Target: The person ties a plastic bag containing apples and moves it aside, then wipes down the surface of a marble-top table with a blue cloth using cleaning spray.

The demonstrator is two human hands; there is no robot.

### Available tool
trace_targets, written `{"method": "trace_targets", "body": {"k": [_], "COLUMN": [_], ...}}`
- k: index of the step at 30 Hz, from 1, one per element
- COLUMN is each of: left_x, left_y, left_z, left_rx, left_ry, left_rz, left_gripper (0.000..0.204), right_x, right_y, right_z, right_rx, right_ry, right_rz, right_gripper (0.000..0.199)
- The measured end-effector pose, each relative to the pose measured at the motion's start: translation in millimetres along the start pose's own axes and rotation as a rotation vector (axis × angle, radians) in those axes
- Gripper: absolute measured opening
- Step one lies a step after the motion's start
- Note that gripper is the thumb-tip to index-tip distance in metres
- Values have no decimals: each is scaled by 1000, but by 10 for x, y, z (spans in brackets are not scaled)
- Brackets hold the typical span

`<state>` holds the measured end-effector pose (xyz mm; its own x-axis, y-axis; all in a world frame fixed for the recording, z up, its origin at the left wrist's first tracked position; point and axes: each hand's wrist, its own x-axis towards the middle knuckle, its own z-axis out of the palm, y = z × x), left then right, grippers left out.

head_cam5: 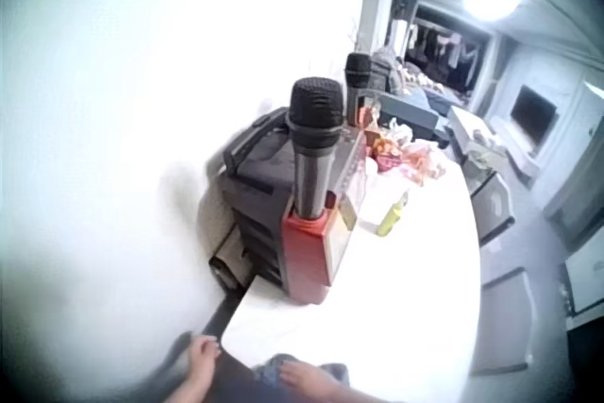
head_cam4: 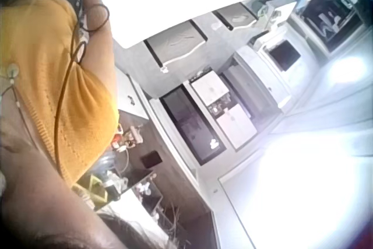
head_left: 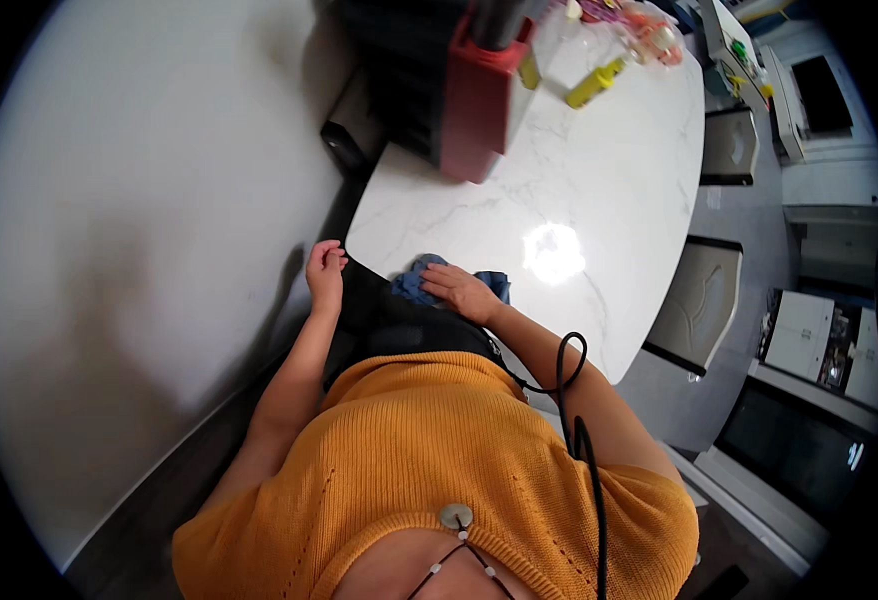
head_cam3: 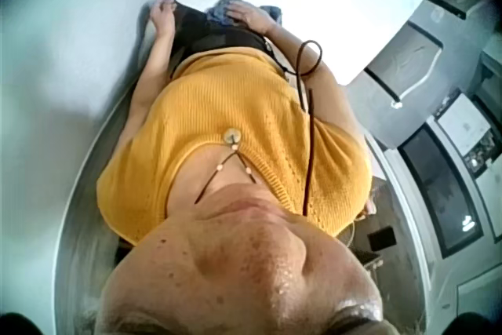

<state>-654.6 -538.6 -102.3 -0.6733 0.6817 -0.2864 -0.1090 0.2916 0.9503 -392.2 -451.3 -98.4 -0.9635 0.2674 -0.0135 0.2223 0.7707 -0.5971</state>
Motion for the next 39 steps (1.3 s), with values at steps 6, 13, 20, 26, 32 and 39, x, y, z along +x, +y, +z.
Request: {"method": "trace_targets", "body": {"k": [6,13,20,26,32,39], "left_x": [-125,-289,-465,-648,-739,-711], "left_y": [-53,30,-73,-104,-136,153], "left_z": [339,753,922,1082,1170,1256], "left_rx": [28,51,61,85,82,17], "left_ry": [-97,-181,-183,-179,-165,-159], "left_rz": [-29,-12,-32,-60,-49,-25], "left_gripper": [15,15,15,15,15,14], "right_x": [-1207,-2476,-3337,-2978,-2018,-1180], "right_y": [-120,-354,-229,95,196,483], "right_z": [-124,-26,324,193,-220,-437], "right_rx": [-134,-331,-503,-387,-144,326], "right_ry": [51,264,528,661,718,633], "right_rz": [357,833,1291,1438,1023,688], "right_gripper": [42,44,48,50,54,45]}}
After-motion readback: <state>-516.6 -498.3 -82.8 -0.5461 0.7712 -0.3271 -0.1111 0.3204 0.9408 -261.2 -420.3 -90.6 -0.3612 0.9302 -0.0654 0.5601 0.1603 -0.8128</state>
